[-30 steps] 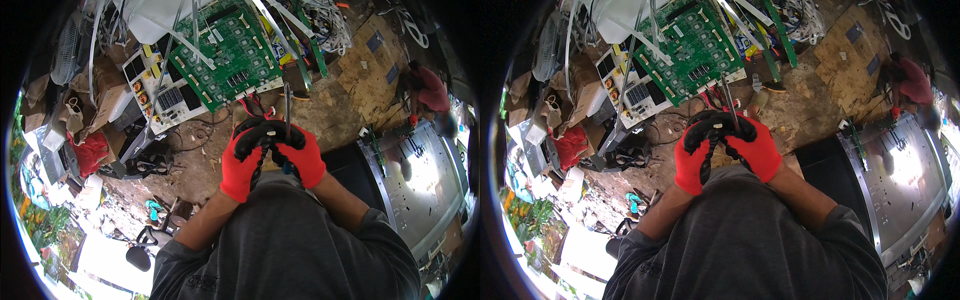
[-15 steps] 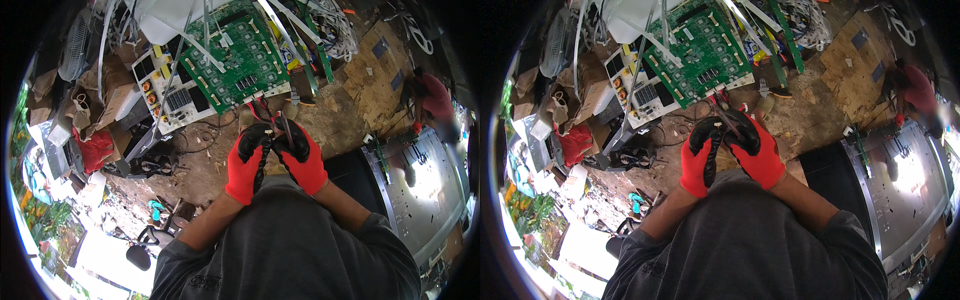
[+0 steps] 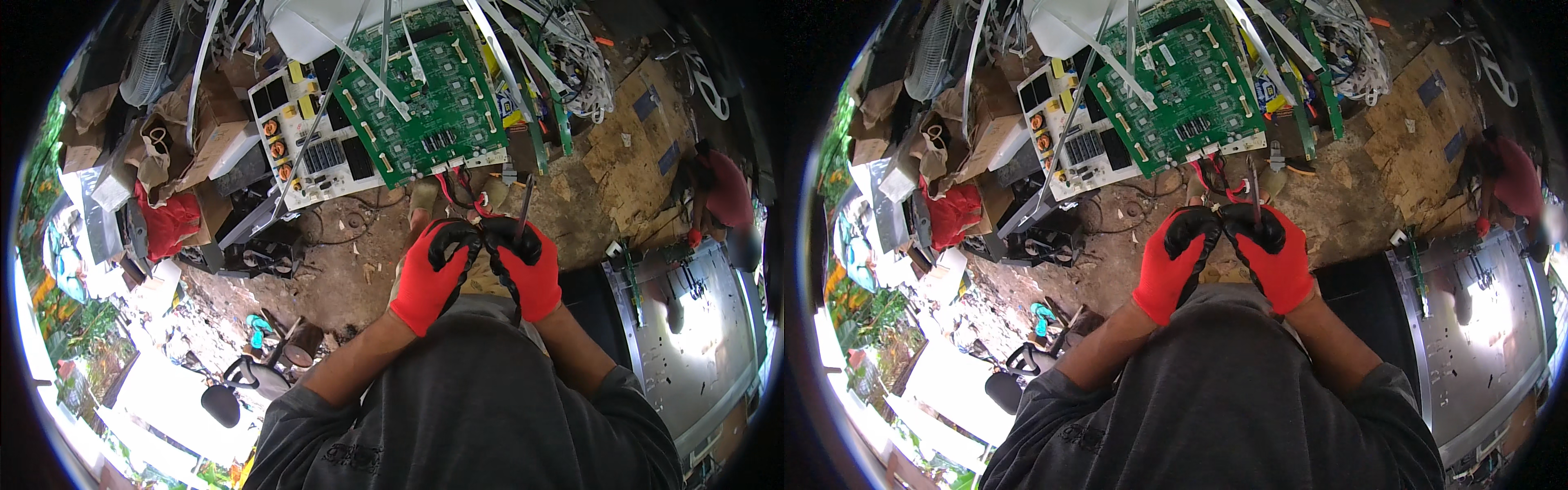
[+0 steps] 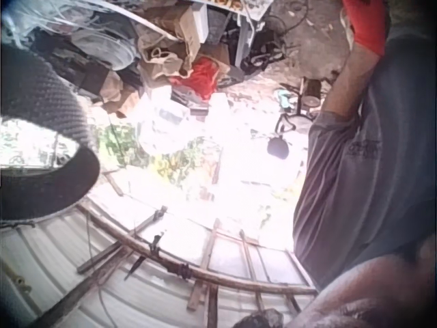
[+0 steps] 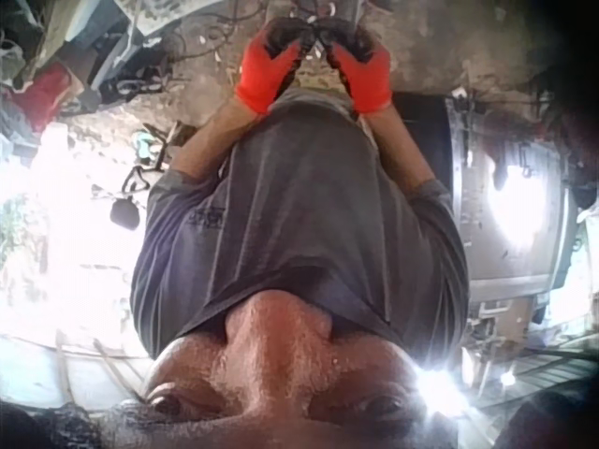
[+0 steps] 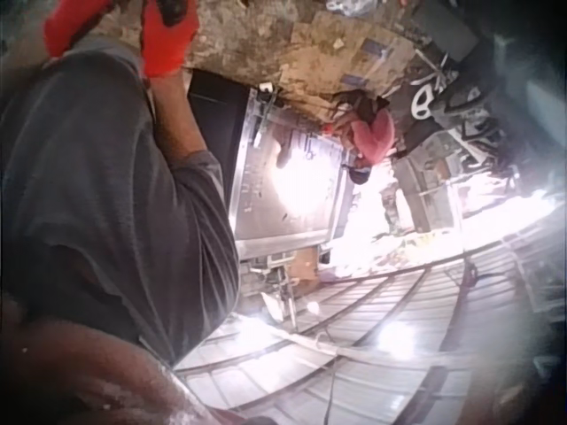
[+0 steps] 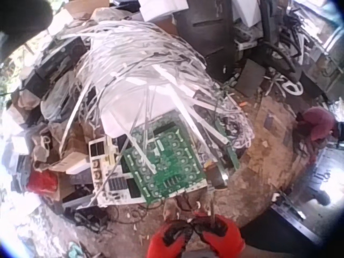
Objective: The person uses a screwdriver to remove screws from a circuit board attached to a large metal appliance. They detach the board and its connected wires, then move to a workbench to cut the wires with shears.
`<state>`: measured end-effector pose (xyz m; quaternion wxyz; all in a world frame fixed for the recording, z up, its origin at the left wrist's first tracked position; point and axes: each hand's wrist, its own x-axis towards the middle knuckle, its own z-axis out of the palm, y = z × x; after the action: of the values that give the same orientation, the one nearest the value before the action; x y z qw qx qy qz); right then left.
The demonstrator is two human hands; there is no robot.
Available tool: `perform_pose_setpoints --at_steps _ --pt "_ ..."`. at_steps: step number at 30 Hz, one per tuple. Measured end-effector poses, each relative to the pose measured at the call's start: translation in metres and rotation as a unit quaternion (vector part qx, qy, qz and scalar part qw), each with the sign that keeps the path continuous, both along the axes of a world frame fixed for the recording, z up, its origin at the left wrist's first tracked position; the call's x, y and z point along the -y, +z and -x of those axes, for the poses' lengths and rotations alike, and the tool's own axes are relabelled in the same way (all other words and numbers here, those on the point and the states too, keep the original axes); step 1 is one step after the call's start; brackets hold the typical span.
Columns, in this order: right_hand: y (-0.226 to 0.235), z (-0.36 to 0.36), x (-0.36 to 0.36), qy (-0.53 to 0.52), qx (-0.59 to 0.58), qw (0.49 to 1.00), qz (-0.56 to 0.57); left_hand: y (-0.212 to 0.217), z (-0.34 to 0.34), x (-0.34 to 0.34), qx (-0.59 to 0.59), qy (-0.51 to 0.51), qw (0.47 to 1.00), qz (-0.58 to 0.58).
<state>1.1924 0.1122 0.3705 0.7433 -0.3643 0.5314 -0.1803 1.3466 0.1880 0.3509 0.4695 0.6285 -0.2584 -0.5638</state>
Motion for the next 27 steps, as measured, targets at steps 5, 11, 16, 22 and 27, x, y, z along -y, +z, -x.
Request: perform_pose_setpoints --at_steps 5,11,16,22,27 --pt "-0.008 0.003 0.002 -0.015 0.031 0.999 -0.017 0.015 -0.002 0.007 0.039 -0.038 0.998 -0.028" --pt "-0.017 0.008 0.003 -0.064 0.054 0.996 -0.024 -0.002 -0.014 0.0 0.106 0.045 0.993 -0.015" --pt "-0.026 0.018 0.011 -0.116 0.076 0.989 -0.05 -0.064 -0.074 0.032 0.177 0.177 0.967 0.037" --pt "-0.017 0.024 0.016 -0.133 0.053 0.989 -0.028 -0.096 -0.139 0.072 0.293 0.086 0.941 -0.144" --pt "-0.018 0.037 0.014 -0.161 0.105 0.98 -0.055 -0.091 -0.132 0.081 0.335 0.053 0.928 -0.156"
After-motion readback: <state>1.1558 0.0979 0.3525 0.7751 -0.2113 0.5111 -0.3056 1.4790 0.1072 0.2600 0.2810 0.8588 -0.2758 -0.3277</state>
